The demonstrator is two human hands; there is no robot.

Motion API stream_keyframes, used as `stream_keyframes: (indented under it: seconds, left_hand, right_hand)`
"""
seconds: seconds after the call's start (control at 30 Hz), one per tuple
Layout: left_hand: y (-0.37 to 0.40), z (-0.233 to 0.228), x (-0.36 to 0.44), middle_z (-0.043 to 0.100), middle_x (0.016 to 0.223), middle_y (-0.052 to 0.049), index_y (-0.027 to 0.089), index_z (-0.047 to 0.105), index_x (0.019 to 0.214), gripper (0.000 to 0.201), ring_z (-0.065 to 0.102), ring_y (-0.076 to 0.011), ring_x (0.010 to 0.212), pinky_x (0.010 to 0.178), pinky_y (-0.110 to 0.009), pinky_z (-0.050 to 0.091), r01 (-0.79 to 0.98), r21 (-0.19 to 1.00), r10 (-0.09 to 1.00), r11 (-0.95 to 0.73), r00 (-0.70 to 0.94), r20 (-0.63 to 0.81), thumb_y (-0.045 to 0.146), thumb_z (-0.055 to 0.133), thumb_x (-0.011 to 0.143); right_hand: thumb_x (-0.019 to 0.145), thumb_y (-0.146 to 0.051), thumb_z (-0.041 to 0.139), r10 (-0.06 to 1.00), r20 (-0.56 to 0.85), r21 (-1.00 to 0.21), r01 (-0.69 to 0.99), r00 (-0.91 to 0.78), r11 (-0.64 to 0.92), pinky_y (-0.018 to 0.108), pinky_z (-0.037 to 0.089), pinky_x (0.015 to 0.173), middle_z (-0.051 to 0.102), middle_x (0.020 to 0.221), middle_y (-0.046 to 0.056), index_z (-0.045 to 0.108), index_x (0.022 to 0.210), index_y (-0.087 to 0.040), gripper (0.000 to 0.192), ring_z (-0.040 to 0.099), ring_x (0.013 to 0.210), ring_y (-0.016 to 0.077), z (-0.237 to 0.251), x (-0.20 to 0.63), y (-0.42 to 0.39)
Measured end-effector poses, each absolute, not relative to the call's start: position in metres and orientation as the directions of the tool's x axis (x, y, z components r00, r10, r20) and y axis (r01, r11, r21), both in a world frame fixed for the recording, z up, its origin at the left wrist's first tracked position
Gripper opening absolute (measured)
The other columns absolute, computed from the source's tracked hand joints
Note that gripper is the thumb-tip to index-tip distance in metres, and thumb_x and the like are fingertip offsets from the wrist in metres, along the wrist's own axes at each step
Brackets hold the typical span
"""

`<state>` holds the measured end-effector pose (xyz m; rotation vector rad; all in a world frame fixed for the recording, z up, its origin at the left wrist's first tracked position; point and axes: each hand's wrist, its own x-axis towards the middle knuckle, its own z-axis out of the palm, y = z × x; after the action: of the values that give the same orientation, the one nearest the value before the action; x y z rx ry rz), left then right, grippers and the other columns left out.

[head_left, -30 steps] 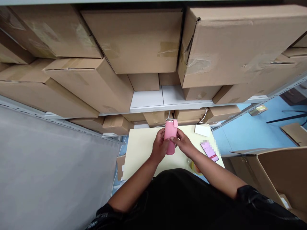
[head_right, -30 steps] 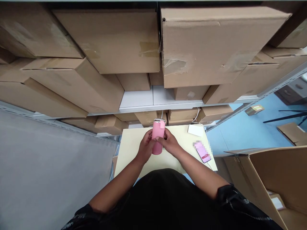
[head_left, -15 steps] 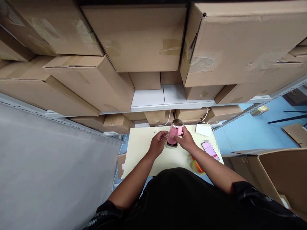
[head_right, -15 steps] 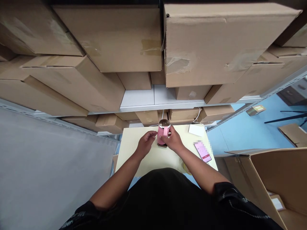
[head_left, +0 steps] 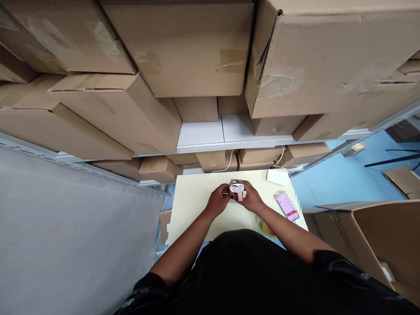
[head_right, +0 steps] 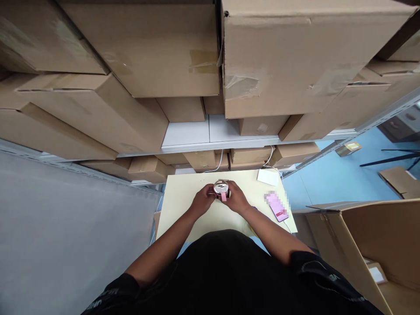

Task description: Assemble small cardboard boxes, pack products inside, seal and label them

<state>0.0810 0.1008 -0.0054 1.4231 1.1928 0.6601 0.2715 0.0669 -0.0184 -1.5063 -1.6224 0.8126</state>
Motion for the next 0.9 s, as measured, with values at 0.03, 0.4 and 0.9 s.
stream_keyframes:
  seconds: [0.03,0.4,0.9]
  left_hand:
    - [0.101,-0.006,0.081,0.074,0.111,-0.006,0.021,0.067,0.113,0.037,0.070,-0.0205,0.104,0.093,-0.036,0.057,0.321,0.942,0.921,0.093,0.333,-0.205,0.007,0.060,0.080]
    - [0.098,-0.015,0.080,0.072,0.105,-0.003,0.023,0.068,0.110,0.029,0.068,-0.0199,0.099,0.088,-0.035,0.057,0.409,0.912,0.928,0.020,0.332,-0.169,0.014,0.064,0.082]
    - [0.095,-0.037,0.083,0.065,0.116,-0.006,0.021,0.068,0.119,0.041,0.066,-0.0177,0.092,0.093,-0.036,0.056,0.521,0.853,0.939,-0.027,0.307,-0.158,0.008,0.066,0.080]
  right_hand:
    - [0.074,-0.033,0.080,0.992,0.127,-0.837,0.536,-0.013,0.114,0.046,0.052,0.100,0.065,0.123,0.010,0.066,0.127,-0.025,0.055,0.063,0.114,0.0289,-0.023,0.272,0.067]
    - [0.076,-0.036,0.081,0.993,0.114,-0.758,0.648,0.021,0.073,0.048,0.054,0.094,0.069,0.119,0.011,0.057,0.131,-0.023,0.061,0.065,0.106,0.0309,-0.041,0.275,0.058]
    - [0.090,-0.027,0.061,0.994,0.090,-0.627,0.772,-0.064,0.107,0.048,0.057,0.092,0.059,0.122,0.015,0.048,0.146,-0.020,0.058,0.063,0.104,0.0307,-0.061,0.276,0.043]
